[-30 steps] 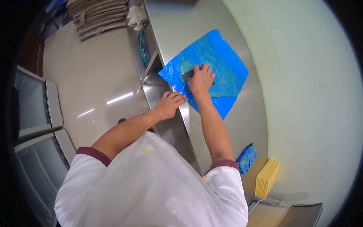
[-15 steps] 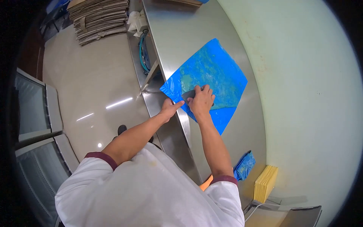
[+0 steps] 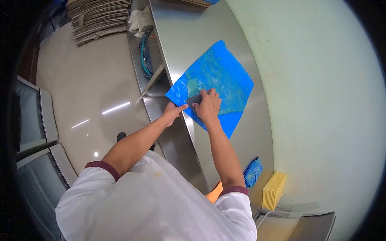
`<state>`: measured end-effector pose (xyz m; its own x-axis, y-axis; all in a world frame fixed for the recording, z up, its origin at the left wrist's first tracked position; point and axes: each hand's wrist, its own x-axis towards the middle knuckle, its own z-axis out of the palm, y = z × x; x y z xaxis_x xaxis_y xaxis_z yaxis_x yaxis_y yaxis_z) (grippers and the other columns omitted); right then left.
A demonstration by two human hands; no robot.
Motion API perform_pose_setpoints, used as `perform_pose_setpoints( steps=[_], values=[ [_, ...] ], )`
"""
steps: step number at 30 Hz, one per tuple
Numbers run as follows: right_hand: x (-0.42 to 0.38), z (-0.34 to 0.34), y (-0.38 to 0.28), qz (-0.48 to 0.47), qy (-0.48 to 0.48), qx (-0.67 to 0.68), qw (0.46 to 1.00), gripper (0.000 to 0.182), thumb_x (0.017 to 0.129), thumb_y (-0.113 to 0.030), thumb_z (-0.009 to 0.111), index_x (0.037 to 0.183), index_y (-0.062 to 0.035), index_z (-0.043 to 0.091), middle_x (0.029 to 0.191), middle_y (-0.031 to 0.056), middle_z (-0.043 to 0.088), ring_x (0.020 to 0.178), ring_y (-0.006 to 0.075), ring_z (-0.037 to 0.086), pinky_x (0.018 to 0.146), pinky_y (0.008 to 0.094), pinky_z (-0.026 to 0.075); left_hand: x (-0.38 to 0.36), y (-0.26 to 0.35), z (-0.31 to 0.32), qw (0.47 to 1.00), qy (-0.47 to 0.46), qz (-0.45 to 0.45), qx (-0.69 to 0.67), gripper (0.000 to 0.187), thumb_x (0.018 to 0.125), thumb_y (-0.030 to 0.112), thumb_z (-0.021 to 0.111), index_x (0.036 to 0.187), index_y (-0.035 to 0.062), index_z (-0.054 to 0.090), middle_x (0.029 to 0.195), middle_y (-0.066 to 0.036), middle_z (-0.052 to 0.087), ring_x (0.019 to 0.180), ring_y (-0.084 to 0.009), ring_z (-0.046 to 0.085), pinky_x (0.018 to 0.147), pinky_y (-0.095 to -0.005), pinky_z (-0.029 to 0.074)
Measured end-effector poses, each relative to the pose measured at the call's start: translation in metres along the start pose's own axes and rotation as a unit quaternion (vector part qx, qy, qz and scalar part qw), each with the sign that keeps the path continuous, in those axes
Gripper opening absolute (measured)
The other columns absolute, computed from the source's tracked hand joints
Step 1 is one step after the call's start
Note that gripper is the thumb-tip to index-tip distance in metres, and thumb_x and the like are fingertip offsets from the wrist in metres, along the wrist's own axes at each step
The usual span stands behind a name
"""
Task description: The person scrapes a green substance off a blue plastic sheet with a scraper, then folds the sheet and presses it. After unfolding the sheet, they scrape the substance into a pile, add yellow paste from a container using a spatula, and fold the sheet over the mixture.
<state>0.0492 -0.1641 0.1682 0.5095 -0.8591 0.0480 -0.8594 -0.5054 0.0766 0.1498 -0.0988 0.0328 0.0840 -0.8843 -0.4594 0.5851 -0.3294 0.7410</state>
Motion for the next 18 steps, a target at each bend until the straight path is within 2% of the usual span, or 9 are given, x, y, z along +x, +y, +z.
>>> perform_pose_setpoints(
  steps=[1,4,7,9,12,14,15,18],
  values=[
    [0.001,0.003,-0.004,0.008,0.01,-0.015,1.0,0.045,0.066,-0.025,0.087,0.103,-0.0112,0.067,0.116,0.0152,0.055,0.109,0.0344,0.053,0.087,0.0467,0.042,0.004,-0.003,-0.001,0.999,0.004,0.014,0.047,0.029,0.089,0.019,0.075,0.114,0.006,0.066,0.108,-0.006,0.069,0.099,-0.0156,0.063,0.087,-0.0319,0.049],
    [0.017,0.011,-0.008,0.028,0.039,-0.064,0.997,0.047,0.066,-0.025,0.087,0.106,-0.0111,0.067,0.116,0.0148,0.054,0.109,0.0341,0.052,0.087,0.0464,0.042,0.008,-0.018,0.002,0.996,0.011,0.086,-0.001,0.03,0.088,0.021,0.076,0.112,0.0039,0.067,0.107,-0.007,0.07,0.098,-0.0169,0.063,0.089,-0.0332,0.049],
    [0.043,0.016,-0.001,0.066,0.057,-0.097,0.991,0.049,0.067,-0.026,0.087,0.108,-0.011,0.066,0.116,0.0145,0.054,0.11,0.0337,0.052,0.088,0.0462,0.042,0.016,-0.026,-0.001,0.996,0.014,0.076,0.041,0.037,0.086,0.024,0.078,0.112,0.0005,0.066,0.104,-0.009,0.07,0.095,-0.0181,0.064,0.083,-0.0356,0.051],
    [0.055,0.017,0.007,0.099,0.061,-0.106,0.988,0.05,0.067,-0.026,0.087,0.11,-0.011,0.066,0.116,0.0144,0.054,0.111,0.0336,0.052,0.088,0.0462,0.042,0.013,-0.026,-0.001,0.996,0.025,0.077,0.039,0.038,0.086,0.025,0.078,0.112,-0.0003,0.066,0.105,-0.011,0.07,0.095,-0.0194,0.065,0.085,-0.0358,0.051],
    [0.051,0.009,0.007,0.089,0.071,-0.083,0.99,0.049,0.068,-0.025,0.087,0.11,-0.0107,0.066,0.117,0.0149,0.054,0.111,0.0337,0.052,0.089,0.0465,0.042,0.009,-0.019,-0.001,0.995,0.014,0.083,0.059,0.041,0.087,0.024,0.077,0.119,0.0019,0.065,0.111,-0.01,0.07,0.101,-0.0193,0.064,0.09,-0.0358,0.05],
    [0.031,-0.001,-0.004,0.084,0.013,-0.058,0.995,0.051,0.066,-0.027,0.088,0.109,-0.0113,0.067,0.116,0.0146,0.055,0.111,0.0345,0.052,0.089,0.0471,0.043,0.006,-0.015,-0.004,0.993,-0.002,0.096,0.071,0.042,0.089,0.023,0.075,0.124,0.0044,0.063,0.117,-0.008,0.068,0.107,-0.0183,0.063,0.095,-0.0353,0.048],
    [0.027,-0.002,-0.009,0.082,-0.021,-0.045,0.995,0.052,0.065,-0.028,0.088,0.109,-0.0116,0.067,0.115,0.0144,0.055,0.112,0.0349,0.052,0.089,0.0474,0.044,0.006,-0.014,-0.005,0.994,-0.007,0.093,0.066,0.042,0.09,0.022,0.074,0.125,0.0039,0.062,0.117,-0.008,0.068,0.106,-0.0181,0.062,0.094,-0.0356,0.049],
    [0.02,0.008,-0.024,0.059,0.031,-0.055,0.996,0.051,0.064,-0.027,0.089,0.107,-0.0111,0.067,0.115,0.0145,0.055,0.111,0.0347,0.052,0.089,0.0469,0.044,0.013,-0.026,-0.006,0.993,-0.012,0.073,0.089,0.039,0.09,0.021,0.074,0.123,0.0037,0.063,0.116,-0.007,0.068,0.104,-0.0178,0.062,0.092,-0.0358,0.048]
  ],
)
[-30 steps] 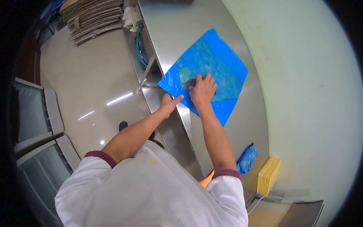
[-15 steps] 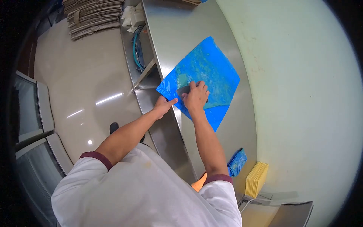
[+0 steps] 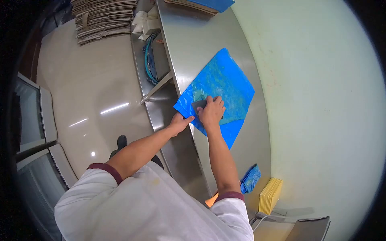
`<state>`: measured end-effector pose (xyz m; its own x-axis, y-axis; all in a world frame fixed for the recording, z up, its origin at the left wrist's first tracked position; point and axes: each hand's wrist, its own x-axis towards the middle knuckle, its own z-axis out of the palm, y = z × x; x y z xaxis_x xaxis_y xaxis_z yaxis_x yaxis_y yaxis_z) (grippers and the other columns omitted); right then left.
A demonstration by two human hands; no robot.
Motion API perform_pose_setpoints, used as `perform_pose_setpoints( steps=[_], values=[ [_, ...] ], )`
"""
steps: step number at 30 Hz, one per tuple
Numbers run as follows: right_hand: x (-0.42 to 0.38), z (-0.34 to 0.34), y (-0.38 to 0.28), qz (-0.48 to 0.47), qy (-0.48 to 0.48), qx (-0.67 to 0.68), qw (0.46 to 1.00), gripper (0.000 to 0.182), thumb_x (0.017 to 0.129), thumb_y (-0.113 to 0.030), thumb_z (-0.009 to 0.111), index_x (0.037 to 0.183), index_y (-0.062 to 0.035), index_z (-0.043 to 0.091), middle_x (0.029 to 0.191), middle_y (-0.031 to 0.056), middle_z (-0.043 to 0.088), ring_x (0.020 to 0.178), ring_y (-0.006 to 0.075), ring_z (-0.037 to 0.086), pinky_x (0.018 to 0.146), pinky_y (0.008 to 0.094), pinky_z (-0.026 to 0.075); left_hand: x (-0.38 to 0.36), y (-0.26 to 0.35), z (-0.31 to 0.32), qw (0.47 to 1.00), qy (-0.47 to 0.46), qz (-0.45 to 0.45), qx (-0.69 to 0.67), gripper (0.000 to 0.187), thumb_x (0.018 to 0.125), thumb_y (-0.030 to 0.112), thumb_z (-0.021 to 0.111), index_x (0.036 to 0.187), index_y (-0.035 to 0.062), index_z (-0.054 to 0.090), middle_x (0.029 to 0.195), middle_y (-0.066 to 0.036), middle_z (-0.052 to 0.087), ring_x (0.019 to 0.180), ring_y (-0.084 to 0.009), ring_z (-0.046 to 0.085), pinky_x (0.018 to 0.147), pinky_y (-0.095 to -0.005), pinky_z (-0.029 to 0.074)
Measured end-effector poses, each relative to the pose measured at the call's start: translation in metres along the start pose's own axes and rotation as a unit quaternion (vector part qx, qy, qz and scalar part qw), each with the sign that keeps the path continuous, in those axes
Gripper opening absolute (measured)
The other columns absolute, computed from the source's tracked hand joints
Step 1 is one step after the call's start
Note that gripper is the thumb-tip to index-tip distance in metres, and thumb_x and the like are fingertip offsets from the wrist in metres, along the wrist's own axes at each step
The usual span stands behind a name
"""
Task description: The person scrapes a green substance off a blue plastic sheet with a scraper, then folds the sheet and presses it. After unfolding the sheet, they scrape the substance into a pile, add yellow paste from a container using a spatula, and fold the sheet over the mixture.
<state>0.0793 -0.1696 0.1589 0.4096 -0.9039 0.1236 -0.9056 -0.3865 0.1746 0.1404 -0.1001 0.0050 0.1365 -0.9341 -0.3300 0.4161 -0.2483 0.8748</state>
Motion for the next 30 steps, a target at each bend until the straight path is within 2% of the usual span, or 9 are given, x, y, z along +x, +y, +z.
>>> perform_pose_setpoints(
  steps=[5,11,12,15,16,19,23,24,30],
  values=[
    [0.046,0.015,-0.002,0.003,0.038,-0.033,0.999,0.049,0.065,-0.027,0.088,0.106,-0.0105,0.067,0.116,0.0148,0.056,0.11,0.0345,0.053,0.09,0.0466,0.044,-0.005,-0.002,0.005,0.998,0.047,0.02,-0.043,0.038,0.087,0.025,0.076,0.116,0.0019,0.066,0.111,-0.01,0.069,0.098,-0.0218,0.065,0.086,-0.0396,0.051],
    [0.05,0.005,0.011,0.027,0.04,0.009,0.999,0.049,0.065,-0.026,0.088,0.106,-0.0104,0.068,0.117,0.0155,0.055,0.112,0.0341,0.053,0.091,0.0471,0.043,-0.003,0.005,-0.006,1.0,-0.006,-0.009,-0.028,0.039,0.088,0.023,0.077,0.117,0.0017,0.062,0.106,-0.007,0.069,0.09,-0.0172,0.064,0.079,-0.0345,0.053],
    [0.047,0.002,0.017,0.02,0.038,0.029,0.999,0.049,0.064,-0.025,0.088,0.106,-0.0101,0.068,0.117,0.0159,0.055,0.111,0.034,0.053,0.09,0.047,0.043,-0.013,0.022,-0.015,0.998,-0.016,-0.042,-0.052,0.038,0.089,0.031,0.074,0.111,0.0025,0.063,0.098,-0.007,0.069,0.084,-0.0153,0.065,0.071,-0.0322,0.054],
    [0.026,-0.012,0.033,0.04,-0.026,0.067,0.997,0.05,0.064,-0.025,0.088,0.109,-0.0104,0.069,0.118,0.0157,0.055,0.113,0.0338,0.053,0.092,0.0473,0.043,-0.003,0.065,-0.073,0.985,-0.021,-0.163,0.06,0.042,0.093,0.041,0.068,0.115,0.0051,0.063,0.094,-0.006,0.068,0.078,-0.0154,0.066,0.066,-0.0295,0.054],
    [0.021,-0.014,0.033,0.029,-0.033,0.072,0.996,0.053,0.064,-0.024,0.088,0.111,-0.0102,0.068,0.12,0.0157,0.055,0.113,0.0342,0.053,0.093,0.0474,0.043,0.005,0.071,-0.085,0.983,-0.026,-0.157,0.096,0.048,0.093,0.05,0.064,0.108,0.0045,0.066,0.091,-0.009,0.069,0.068,-0.0157,0.065,0.06,-0.0292,0.053],
    [0.016,-0.012,0.021,0.0,-0.027,0.081,0.996,0.052,0.063,-0.024,0.089,0.109,-0.0109,0.068,0.119,0.0147,0.055,0.113,0.0337,0.053,0.093,0.0465,0.042,0.03,0.089,-0.088,0.968,-0.113,-0.148,0.166,0.044,0.092,0.046,0.065,0.092,0.0021,0.069,0.08,-0.006,0.069,0.062,-0.0129,0.064,0.054,-0.026,0.052],
    [0.027,-0.001,-0.007,-0.017,-0.025,0.05,0.998,0.052,0.063,-0.025,0.09,0.108,-0.0117,0.067,0.118,0.0129,0.055,0.113,0.0314,0.053,0.09,0.0449,0.041,0.039,0.08,-0.073,0.923,-0.088,-0.035,0.372,0.053,0.097,0.048,0.057,0.081,-0.0015,0.07,0.079,-0.019,0.072,0.065,-0.0324,0.068,0.065,-0.0435,0.053],
    [0.033,-0.002,-0.013,-0.021,-0.007,0.043,0.999,0.051,0.063,-0.025,0.089,0.107,-0.0115,0.067,0.117,0.0126,0.055,0.112,0.0308,0.053,0.089,0.0445,0.04,0.033,0.081,-0.072,0.91,-0.071,0.039,0.406,0.058,0.098,0.049,0.053,0.078,-0.0026,0.068,0.085,-0.027,0.069,0.077,-0.0454,0.067,0.076,-0.0516,0.05],
    [0.074,0.019,-0.023,0.039,0.06,0.006,0.997,0.047,0.064,-0.022,0.087,0.104,-0.0109,0.067,0.116,0.0118,0.055,0.11,0.0297,0.051,0.086,0.0439,0.038,0.025,0.074,-0.07,0.902,-0.073,0.022,0.425,0.059,0.101,0.048,0.048,0.082,-0.0036,0.068,0.091,-0.029,0.068,0.09,-0.0481,0.064,0.082,-0.054,0.048]
  ],
)
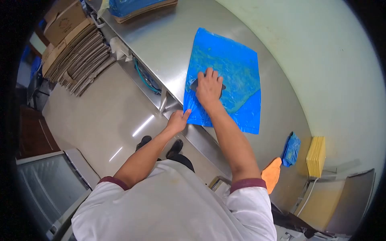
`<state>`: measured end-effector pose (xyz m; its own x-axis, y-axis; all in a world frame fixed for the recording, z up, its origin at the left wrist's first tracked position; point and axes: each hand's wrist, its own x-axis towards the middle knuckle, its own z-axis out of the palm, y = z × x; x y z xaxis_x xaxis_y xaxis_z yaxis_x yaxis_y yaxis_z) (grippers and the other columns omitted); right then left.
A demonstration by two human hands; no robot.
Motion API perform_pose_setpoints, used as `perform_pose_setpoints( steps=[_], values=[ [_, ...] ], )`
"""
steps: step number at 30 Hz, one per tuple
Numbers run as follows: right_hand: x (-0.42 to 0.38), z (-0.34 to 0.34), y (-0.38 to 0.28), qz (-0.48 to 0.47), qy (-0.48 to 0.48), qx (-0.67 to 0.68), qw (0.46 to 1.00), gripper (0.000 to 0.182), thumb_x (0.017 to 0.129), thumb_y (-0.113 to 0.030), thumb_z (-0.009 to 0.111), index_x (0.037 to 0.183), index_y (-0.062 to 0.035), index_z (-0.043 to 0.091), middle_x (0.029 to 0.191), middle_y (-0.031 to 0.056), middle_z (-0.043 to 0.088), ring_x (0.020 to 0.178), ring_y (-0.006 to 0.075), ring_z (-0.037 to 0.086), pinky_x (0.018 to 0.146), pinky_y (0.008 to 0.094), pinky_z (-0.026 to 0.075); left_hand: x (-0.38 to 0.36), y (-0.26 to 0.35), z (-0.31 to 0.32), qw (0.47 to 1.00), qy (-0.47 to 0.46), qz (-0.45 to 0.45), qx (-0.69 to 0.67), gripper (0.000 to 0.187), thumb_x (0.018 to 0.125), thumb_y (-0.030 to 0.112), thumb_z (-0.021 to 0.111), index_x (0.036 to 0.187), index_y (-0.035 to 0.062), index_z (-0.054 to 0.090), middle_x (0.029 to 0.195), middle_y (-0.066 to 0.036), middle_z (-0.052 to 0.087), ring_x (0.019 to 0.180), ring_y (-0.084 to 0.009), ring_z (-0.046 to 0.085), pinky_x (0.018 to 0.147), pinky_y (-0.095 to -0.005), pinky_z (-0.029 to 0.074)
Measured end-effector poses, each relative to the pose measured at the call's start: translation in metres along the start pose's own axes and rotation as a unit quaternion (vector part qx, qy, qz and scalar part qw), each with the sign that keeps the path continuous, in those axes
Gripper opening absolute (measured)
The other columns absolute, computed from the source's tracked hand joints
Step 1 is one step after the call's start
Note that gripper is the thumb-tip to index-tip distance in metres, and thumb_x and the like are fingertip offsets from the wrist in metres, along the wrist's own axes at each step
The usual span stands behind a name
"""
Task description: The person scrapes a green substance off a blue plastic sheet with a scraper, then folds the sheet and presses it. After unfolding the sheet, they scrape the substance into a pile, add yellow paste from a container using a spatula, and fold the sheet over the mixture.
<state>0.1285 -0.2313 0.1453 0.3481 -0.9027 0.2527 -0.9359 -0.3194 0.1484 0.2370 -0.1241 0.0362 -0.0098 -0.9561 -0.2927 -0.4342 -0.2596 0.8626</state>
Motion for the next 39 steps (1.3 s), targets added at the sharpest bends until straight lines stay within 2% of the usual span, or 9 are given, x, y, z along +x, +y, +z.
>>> perform_pose_setpoints(
  steps=[5,7,11,12,15,18,28,31,39],
  values=[
    [0.033,0.009,-0.007,0.057,0.032,-0.011,0.998,0.048,0.063,-0.022,0.087,0.105,-0.0116,0.067,0.118,0.0127,0.055,0.111,0.031,0.051,0.088,0.0447,0.039,0.001,-0.002,-0.007,0.999,-0.015,0.028,-0.039,0.06,0.101,0.049,0.047,0.078,-0.003,0.066,0.08,-0.026,0.068,0.081,-0.0424,0.068,0.077,-0.0508,0.051],
    [0.034,-0.002,-0.009,0.077,0.019,-0.003,0.997,0.047,0.063,-0.024,0.087,0.105,-0.0117,0.069,0.117,0.0127,0.055,0.111,0.0314,0.052,0.088,0.045,0.04,0.004,-0.013,-0.01,0.986,-0.118,-0.001,-0.121,0.062,0.102,0.05,0.045,0.075,-0.0013,0.066,0.07,-0.02,0.067,0.071,-0.0356,0.068,0.071,-0.0472,0.052],
    [-0.005,-0.032,-0.022,0.067,-0.083,0.029,0.994,0.047,0.062,-0.023,0.088,0.103,-0.0105,0.069,0.117,0.0121,0.055,0.11,0.0315,0.052,0.089,0.0458,0.04,0.023,-0.018,-0.023,0.972,-0.159,0.029,-0.168,0.064,0.103,0.052,0.041,0.07,0.0015,0.065,0.054,-0.01,0.062,0.054,-0.0231,0.066,0.062,-0.0411,0.052],
    [-0.016,-0.031,-0.029,0.065,-0.096,0.027,0.993,0.047,0.062,-0.023,0.088,0.103,-0.0102,0.069,0.116,0.012,0.055,0.11,0.0316,0.052,0.088,0.0458,0.04,0.022,-0.011,-0.033,0.972,-0.181,0.031,-0.147,0.065,0.104,0.05,0.039,0.072,0.0009,0.066,0.063,-0.016,0.067,0.064,-0.0317,0.069,0.067,-0.047,0.053],
    [-0.009,-0.024,-0.037,0.068,-0.069,0.014,0.995,0.046,0.063,-0.022,0.088,0.102,-0.0099,0.068,0.116,0.0129,0.055,0.11,0.0319,0.052,0.087,0.0462,0.041,0.018,-0.008,-0.025,0.993,-0.057,0.1,0.006,0.062,0.104,0.046,0.039,0.074,0.0004,0.068,0.076,-0.023,0.069,0.077,-0.0417,0.068,0.074,-0.0535,0.051],
    [0.004,-0.015,-0.039,0.068,-0.057,-0.006,0.996,0.045,0.063,-0.022,0.088,0.101,-0.0102,0.067,0.115,0.0128,0.055,0.11,0.0315,0.052,0.087,0.0458,0.041,0.015,-0.004,-0.032,0.991,-0.094,0.097,-0.006,0.059,0.104,0.044,0.041,0.075,-0.0016,0.066,0.082,-0.028,0.066,0.084,-0.0499,0.062,0.076,-0.0568,0.048],
    [0.033,-0.013,-0.032,0.112,0.0,-0.035,0.993,0.044,0.065,-0.024,0.087,0.103,-0.0088,0.068,0.116,0.0143,0.056,0.11,0.0329,0.053,0.086,0.0466,0.042,0.019,-0.011,-0.021,0.991,-0.092,0.098,-0.024,0.057,0.104,0.043,0.041,0.081,-0.0015,0.069,0.086,-0.026,0.068,0.087,-0.0477,0.065,0.08,-0.0562,0.049],
    [-0.002,-0.034,-0.044,0.123,-0.125,-0.01,0.984,0.046,0.064,-0.023,0.087,0.104,-0.0089,0.068,0.117,0.0153,0.056,0.111,0.0343,0.053,0.088,0.0479,0.043,0.019,-0.009,-0.023,0.991,-0.099,0.083,-0.024,0.057,0.104,0.043,0.041,0.084,-0.0015,0.07,0.09,-0.026,0.07,0.088,-0.0472,0.066,0.081,-0.0554,0.051],
    [0.002,-0.011,-0.028,0.115,-0.057,-0.033,0.991,0.047,0.064,-0.023,0.088,0.103,-0.0086,0.067,0.117,0.0152,0.055,0.111,0.0324,0.052,0.088,0.0469,0.041,0.016,-0.006,-0.029,0.99,-0.115,0.086,0.001,0.059,0.104,0.043,0.04,0.079,-0.0014,0.069,0.085,-0.026,0.069,0.085,-0.0473,0.066,0.079,-0.0557,0.051]
  ],
)
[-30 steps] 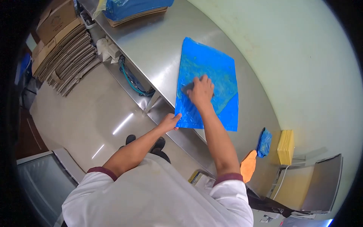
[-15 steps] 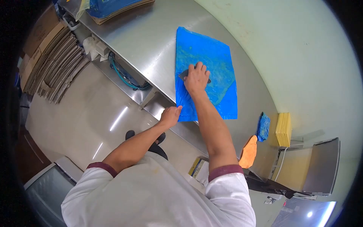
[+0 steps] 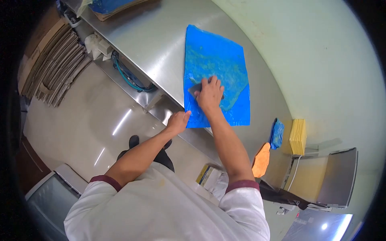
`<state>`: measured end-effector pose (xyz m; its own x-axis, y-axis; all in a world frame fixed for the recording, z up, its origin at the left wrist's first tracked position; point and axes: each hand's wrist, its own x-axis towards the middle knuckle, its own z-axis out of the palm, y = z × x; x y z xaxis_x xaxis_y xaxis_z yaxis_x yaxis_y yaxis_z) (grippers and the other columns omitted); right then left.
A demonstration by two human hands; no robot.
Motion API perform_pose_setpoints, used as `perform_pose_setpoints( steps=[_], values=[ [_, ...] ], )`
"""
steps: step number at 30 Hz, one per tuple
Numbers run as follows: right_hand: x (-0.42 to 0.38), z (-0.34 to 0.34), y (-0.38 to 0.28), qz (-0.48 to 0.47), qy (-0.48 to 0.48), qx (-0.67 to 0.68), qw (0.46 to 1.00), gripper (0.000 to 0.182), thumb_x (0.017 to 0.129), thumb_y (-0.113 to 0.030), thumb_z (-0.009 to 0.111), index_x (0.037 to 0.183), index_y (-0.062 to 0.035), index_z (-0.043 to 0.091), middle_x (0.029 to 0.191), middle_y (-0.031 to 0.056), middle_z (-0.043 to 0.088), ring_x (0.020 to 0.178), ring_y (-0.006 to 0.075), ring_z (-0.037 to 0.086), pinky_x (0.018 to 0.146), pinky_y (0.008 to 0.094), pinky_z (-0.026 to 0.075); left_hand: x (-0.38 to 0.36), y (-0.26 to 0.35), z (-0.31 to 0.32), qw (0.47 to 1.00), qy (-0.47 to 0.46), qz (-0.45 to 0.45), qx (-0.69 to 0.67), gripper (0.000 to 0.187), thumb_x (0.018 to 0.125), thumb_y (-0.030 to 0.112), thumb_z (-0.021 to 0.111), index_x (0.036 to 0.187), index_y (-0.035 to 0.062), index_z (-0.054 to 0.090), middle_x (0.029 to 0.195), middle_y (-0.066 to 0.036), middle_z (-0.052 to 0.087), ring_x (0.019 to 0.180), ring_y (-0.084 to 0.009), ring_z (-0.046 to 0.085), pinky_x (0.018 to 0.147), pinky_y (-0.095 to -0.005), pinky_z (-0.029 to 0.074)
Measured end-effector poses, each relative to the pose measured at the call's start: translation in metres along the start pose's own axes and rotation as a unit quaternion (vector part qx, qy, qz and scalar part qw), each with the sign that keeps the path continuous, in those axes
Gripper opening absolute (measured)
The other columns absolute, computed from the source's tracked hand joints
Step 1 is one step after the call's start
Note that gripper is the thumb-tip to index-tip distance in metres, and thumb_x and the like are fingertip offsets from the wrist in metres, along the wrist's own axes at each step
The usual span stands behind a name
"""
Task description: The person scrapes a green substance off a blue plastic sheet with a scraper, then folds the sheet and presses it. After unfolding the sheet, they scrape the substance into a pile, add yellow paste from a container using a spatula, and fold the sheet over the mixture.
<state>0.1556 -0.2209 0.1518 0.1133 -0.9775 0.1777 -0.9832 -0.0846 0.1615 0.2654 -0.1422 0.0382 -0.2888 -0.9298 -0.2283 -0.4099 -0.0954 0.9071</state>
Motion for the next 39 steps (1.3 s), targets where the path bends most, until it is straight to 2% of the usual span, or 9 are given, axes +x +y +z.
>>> perform_pose_setpoints(
  steps=[7,10,17,22,25,27,31,35,39],
  values=[
    [0.024,0.001,0.013,0.008,0.028,-0.015,0.999,0.047,0.066,-0.026,0.088,0.104,-0.0097,0.066,0.117,0.0152,0.055,0.111,0.034,0.053,0.088,0.0475,0.043,0.002,-0.003,0.001,1.0,0.008,0.005,-0.008,0.058,0.104,0.044,0.04,0.081,-0.0007,0.069,0.087,-0.026,0.069,0.088,-0.0474,0.065,0.08,-0.0571,0.05],
    [-0.014,-0.018,0.015,0.003,-0.039,0.023,0.999,0.047,0.066,-0.028,0.088,0.104,-0.0089,0.067,0.119,0.0164,0.055,0.108,0.0341,0.054,0.088,0.0462,0.043,0.005,-0.009,0.008,0.999,0.03,0.009,-0.017,0.058,0.104,0.044,0.041,0.081,-0.0002,0.07,0.086,-0.026,0.069,0.087,-0.0476,0.065,0.08,-0.0571,0.05],
    [-0.03,-0.001,0.053,0.077,-0.012,-0.036,0.996,0.048,0.068,-0.029,0.087,0.107,-0.0097,0.067,0.118,0.0147,0.056,0.111,0.0342,0.053,0.086,0.0465,0.045,0.002,-0.002,-0.004,1.0,0.01,0.013,-0.003,0.057,0.104,0.044,0.042,0.08,0.0005,0.07,0.083,-0.025,0.069,0.084,-0.0472,0.065,0.079,-0.0563,0.049],
    [-0.03,-0.016,0.072,0.007,0.03,-0.018,0.999,0.038,0.072,-0.016,0.081,0.106,-0.0134,0.066,0.108,0.0123,0.058,0.104,0.0328,0.057,0.083,0.0465,0.045,0.007,-0.005,-0.011,0.998,-0.014,-0.013,-0.053,0.043,0.1,0.039,0.052,0.091,0.0005,0.068,0.095,-0.026,0.068,0.091,-0.0453,0.064,0.08,-0.054,0.049],
    [-0.041,-0.041,0.085,-0.023,0.062,0.028,0.997,0.032,0.077,-0.004,0.071,0.106,-0.0143,0.066,0.095,0.0127,0.063,0.091,0.0334,0.062,0.076,0.0463,0.048,-0.021,0.007,-0.036,0.98,0.173,0.08,-0.056,0.038,0.092,0.032,0.065,0.113,0.0,0.061,0.115,-0.025,0.064,0.108,-0.0423,0.06,0.089,-0.0521,0.046],
    [-0.063,-0.063,0.069,-0.054,0.092,0.073,0.992,0.036,0.078,0.004,0.06,0.108,-0.0138,0.066,0.081,0.0147,0.066,0.076,0.0359,0.065,0.066,0.0482,0.05,-0.036,0.022,-0.038,0.97,0.128,0.207,0.025,0.052,0.085,0.027,0.071,0.125,-0.0007,0.053,0.127,-0.022,0.058,0.12,-0.0399,0.053,0.1,-0.0496,0.041],
    [-0.103,-0.037,0.037,-0.096,-0.001,0.12,0.988,0.033,0.075,0.0,0.062,0.106,-0.0093,0.069,0.085,0.0163,0.068,0.081,0.0361,0.067,0.07,0.0481,0.052,-0.042,0.035,0.002,0.889,-0.001,0.361,0.281,0.062,0.084,0.025,0.068,0.138,0.0002,0.048,0.139,-0.017,0.052,0.139,-0.0342,0.039,0.119,-0.0493,0.021],
    [-0.118,-0.008,0.022,-0.063,0.022,0.178,0.982,0.031,0.074,-0.002,0.063,0.105,-0.0032,0.07,0.095,0.0188,0.069,0.087,0.0372,0.068,0.076,0.0477,0.054,-0.025,0.004,0.024,0.818,-0.062,0.354,0.448,0.054,0.091,0.024,0.053,0.141,0.0032,0.049,0.147,-0.015,0.046,0.145,-0.0298,0.031,0.123,-0.0509,0.005],
    [-0.112,0.015,0.032,-0.009,0.011,0.174,0.985,0.041,0.073,-0.004,0.066,0.113,-0.0008,0.068,0.111,0.0185,0.069,0.096,0.0392,0.067,0.081,0.0473,0.054,-0.019,-0.008,0.035,0.829,-0.037,0.357,0.429,0.05,0.089,0.02,0.054,0.136,0.0023,0.055,0.145,-0.014,0.048,0.146,-0.0294,0.03,0.122,-0.049,0.009]
  ],
)
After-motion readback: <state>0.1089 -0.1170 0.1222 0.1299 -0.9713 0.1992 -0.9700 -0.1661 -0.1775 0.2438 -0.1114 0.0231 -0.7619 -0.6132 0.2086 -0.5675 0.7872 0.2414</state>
